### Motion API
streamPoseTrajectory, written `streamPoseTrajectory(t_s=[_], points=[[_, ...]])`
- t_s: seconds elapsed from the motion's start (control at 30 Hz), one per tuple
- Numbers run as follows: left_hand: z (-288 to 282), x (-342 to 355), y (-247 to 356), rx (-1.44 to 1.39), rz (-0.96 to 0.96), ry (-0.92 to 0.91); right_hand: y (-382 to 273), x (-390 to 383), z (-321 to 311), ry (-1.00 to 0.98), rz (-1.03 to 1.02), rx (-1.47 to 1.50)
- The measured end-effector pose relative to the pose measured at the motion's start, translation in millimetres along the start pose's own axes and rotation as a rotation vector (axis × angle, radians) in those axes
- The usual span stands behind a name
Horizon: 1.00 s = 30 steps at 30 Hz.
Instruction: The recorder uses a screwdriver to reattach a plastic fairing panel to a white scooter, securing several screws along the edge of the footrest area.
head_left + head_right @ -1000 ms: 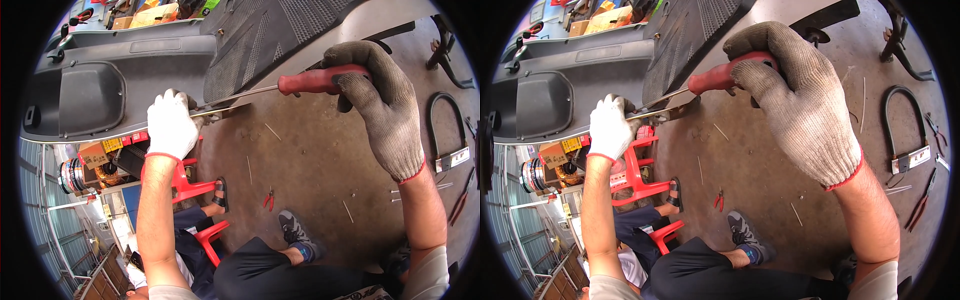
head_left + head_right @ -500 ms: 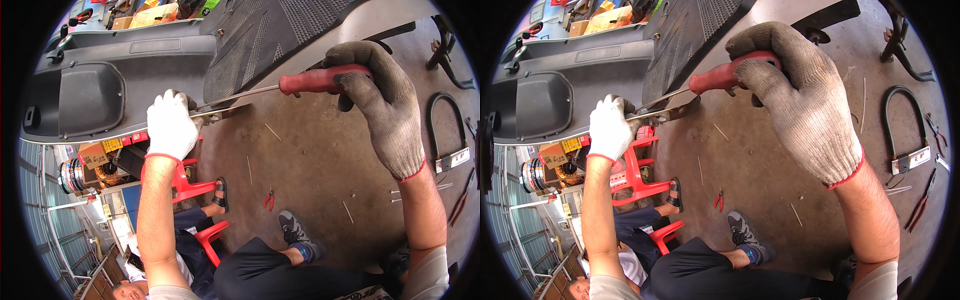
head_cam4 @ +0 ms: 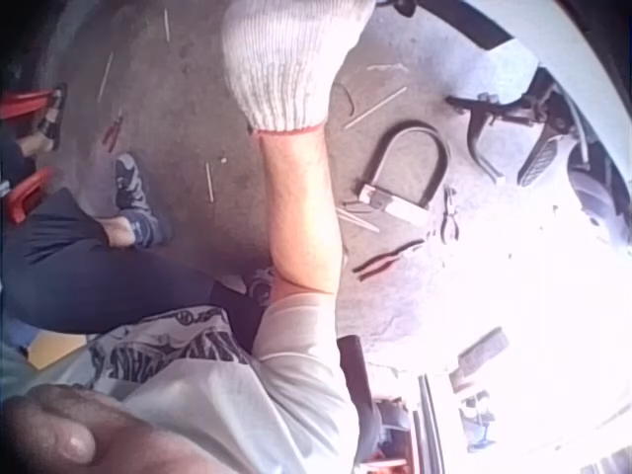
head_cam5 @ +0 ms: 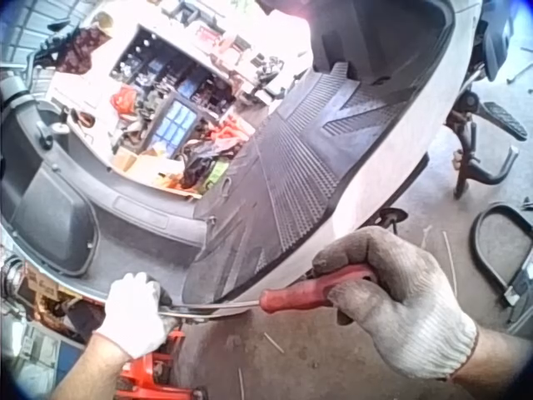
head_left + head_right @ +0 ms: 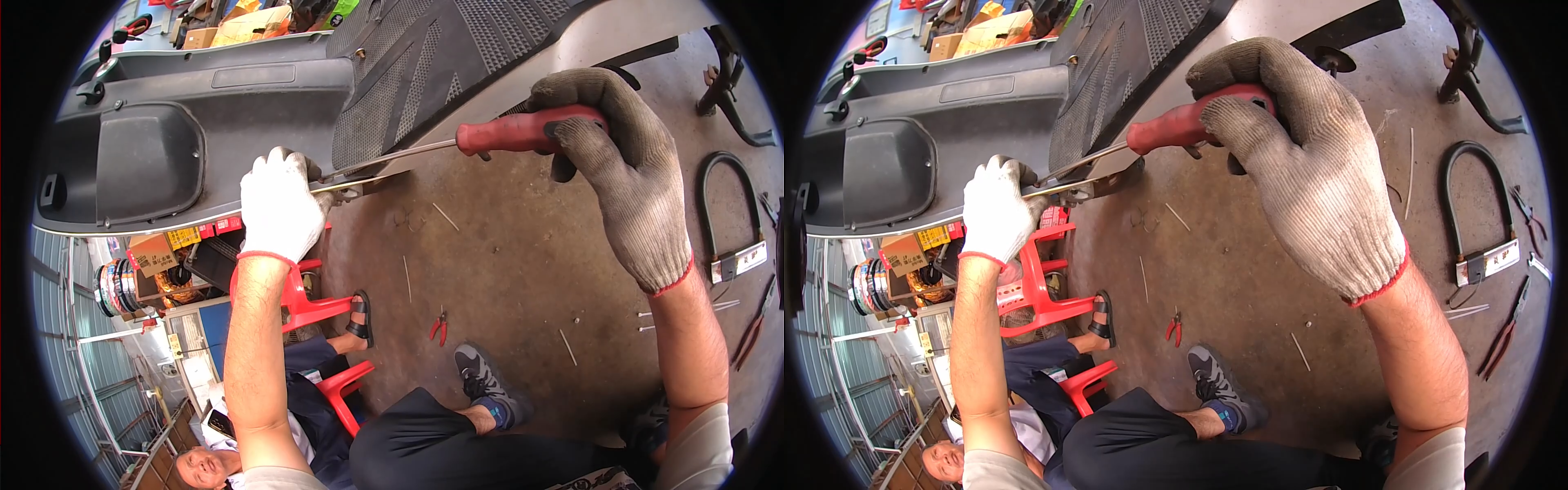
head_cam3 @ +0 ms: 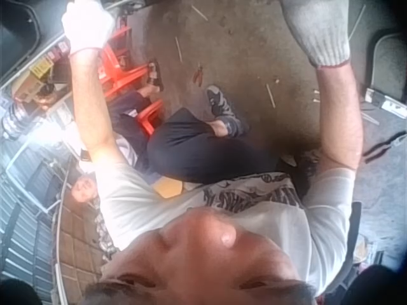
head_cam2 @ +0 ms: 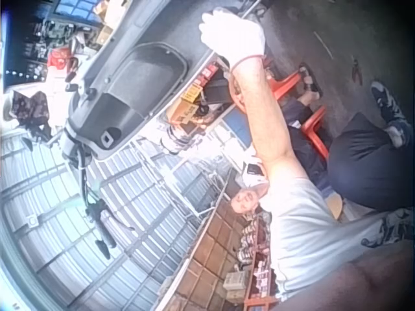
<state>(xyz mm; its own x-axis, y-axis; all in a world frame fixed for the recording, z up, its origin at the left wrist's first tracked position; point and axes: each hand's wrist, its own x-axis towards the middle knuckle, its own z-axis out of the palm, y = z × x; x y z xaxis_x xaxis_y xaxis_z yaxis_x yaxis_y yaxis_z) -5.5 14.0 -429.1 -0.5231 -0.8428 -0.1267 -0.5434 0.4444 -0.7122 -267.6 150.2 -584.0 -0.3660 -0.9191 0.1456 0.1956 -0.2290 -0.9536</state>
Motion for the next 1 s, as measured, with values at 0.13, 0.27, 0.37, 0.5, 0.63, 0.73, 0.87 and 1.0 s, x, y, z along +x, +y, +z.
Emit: streamPoseTrajectory(t_s=[0.13, 0.27, 0.37, 0.5, 0.63, 0.73, 0.87, 1.0], points=[[-2.7, -0.2, -1.4, 0.005, -0.008, -0.003, -0.7, 2.6, -0.8, -0.008, 0.003, -0.012], [-3.5, 1.3, 0.2, 0.004, -0.008, -0.005, -1.1, 7.7, -1.0, -0.013, 0.033, -0.011], [-9.1, 0.0, -2.5, 0.016, -0.013, -0.028, -8.6, 12.9, -2.7, -0.058, 0.140, -0.001], [-1.0, 4.0, 0.6, -0.002, -0.006, -0.045, -11.4, 21.1, -11.4, -0.144, 0.293, -0.017], [-5.5, 5.1, 1.2, 0.024, -0.014, -0.063, 8.9, 18.3, -5.9, -0.036, 0.069, -0.158], [-6.1, 5.6, 1.6, 0.032, -0.016, -0.071, 5.9, 19.4, -7.5, -0.003, -0.070, -0.128], [-10.6, 6.7, 1.5, 0.027, -0.022, -0.096, 0.6, 16.7, -9.0, -0.128, 0.097, -0.034], [-5.0, 8.0, 2.0, 0.045, -0.015, -0.094, -5.2, 14.1, -5.5, -0.087, 0.114, 0.014]])
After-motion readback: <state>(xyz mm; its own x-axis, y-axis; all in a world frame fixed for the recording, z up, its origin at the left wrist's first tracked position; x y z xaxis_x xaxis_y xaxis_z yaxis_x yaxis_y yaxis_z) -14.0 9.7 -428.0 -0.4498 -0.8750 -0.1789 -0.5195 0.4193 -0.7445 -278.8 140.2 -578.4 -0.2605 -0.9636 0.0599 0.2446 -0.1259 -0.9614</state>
